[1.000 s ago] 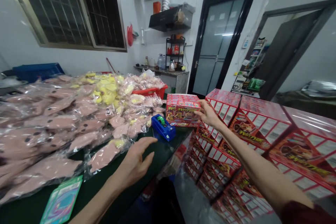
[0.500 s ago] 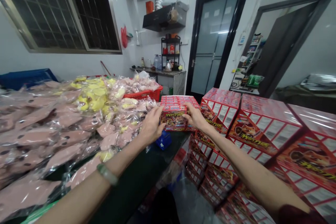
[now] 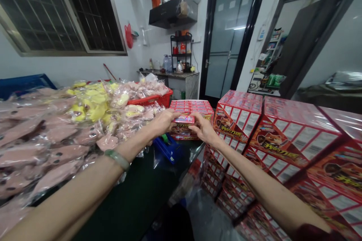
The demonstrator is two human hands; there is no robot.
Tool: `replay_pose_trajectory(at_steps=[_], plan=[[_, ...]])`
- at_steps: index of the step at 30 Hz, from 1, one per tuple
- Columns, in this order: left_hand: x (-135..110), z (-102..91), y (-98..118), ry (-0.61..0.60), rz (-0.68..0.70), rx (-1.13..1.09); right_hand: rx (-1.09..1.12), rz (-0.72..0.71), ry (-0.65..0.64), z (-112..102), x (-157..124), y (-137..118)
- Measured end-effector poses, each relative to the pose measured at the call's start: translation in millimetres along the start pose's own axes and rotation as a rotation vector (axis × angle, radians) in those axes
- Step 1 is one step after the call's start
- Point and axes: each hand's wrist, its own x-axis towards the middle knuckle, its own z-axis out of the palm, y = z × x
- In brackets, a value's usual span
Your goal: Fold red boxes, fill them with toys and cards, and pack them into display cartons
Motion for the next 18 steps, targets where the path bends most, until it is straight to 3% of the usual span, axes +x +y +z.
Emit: replay_pose_trajectory(at_steps=[5,12,18], plan=[[-2,6.2,-11,0.011,-0.016,-0.005,-0.033,-0.016,0.041,13,1,6],[6,3.3,-24,0.049,-0.048,-0.073,-0.136,-0.04,0.089,10,6,-7],[-7,4.6,-31,0.126,-0.097,-0.169,-0.157,-0.107,0.036,3,5,-2]])
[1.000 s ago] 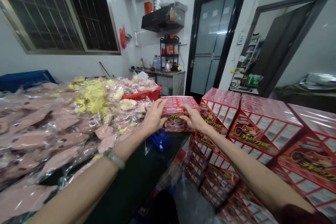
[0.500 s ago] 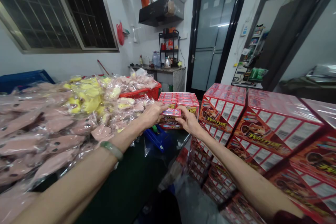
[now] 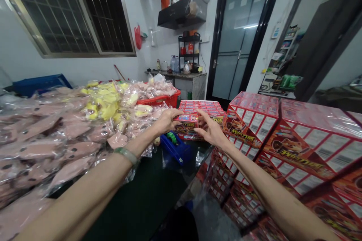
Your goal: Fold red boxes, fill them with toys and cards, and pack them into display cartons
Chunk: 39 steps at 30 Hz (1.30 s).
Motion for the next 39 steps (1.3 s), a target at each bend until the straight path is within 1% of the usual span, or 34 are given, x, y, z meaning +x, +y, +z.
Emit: replay_pose_trajectory(at_steps=[2,4,5,7,10,13,15,17,19,21,24,27,30,35,37,39], plan=[[-8,-11.0,-2,0.037,-0.028,-0.04,-0.078,-0.056,0.067,-7,3,5],[-16,-26.7,-4,0.078,-0.056,-0.084,-0.219,-0.103,0.148,-13,9,9],[-20,-35.2,-6,0.1,-0.069,-0.106,-0.288,-0.119,0.16,-14,13,10],[-29,-51.1,-9,0.154,-0.102,-0.153,-0.373,-0.147,0.113,-9,21,9],[-37,-68.9,-14,0.269,-0.152,-0.216,-0.433,-0.143,0.033,8,31,7],[-37,-79.5,-15,0.449,-0.21,-0.275,-0.456,-0.106,0.016,21,38,12],[-33,-83.4,-12,0.565,-0.233,-0.307,-0.443,-0.079,0.023,23,42,18],[-24,-84.4,-9,0.634,-0.21,-0.322,-0.412,-0.057,0.029,20,47,25],[-14,-81.8,-7,0.653,-0.157,-0.341,-0.37,-0.06,0.007,15,51,32],[-2,-75.2,-6,0.615,-0.106,-0.365,-0.329,-0.081,-0.029,11,55,37],[14,-61.3,-7,0.454,-0.066,-0.366,-0.3,-0.107,-0.049,7,57,43],[27,-51.4,-10,0.312,-0.057,-0.335,-0.317,-0.129,-0.022,8,53,45],[35,-51.7,-13,0.238,-0.057,-0.279,-0.337,-0.169,0.021,8,45,44],[39,-59.0,-17,0.103,-0.059,-0.153,-0.334,-0.225,0.081,9,37,45],[40,-57.6,-18,0.04,-0.062,-0.118,-0.326,-0.245,0.085,9,37,45],[44,-52.3,-17,-0.023,-0.069,-0.077,-0.307,-0.27,0.082,9,37,44]])
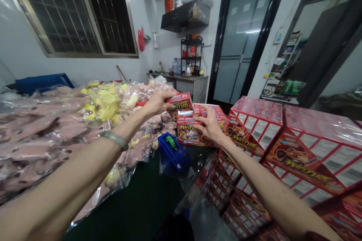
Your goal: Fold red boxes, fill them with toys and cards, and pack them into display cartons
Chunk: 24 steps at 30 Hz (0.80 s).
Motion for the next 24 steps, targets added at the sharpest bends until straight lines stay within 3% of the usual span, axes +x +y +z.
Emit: replay_pose_trajectory(at_steps=[6,9,15,20,24], plan=[[15,36.3,10,-0.194,-0.048,0.191,0.06,0.037,0.016,-6,0,-9],[16,55.9,17,-0.206,-0.069,0.303,0.053,0.091,0.024,-8,3,-9],[9,83.9,18,-0.308,-0.053,0.432,0.048,0.128,-0.23,-7,14,-6],[10,94.3,7,-0.301,-0.041,0.493,0.073,0.108,-0.28,-30,28,3],[8,98.1,-1,-0.229,-0.015,0.495,-0.03,0.146,-0.182,-54,30,15]])
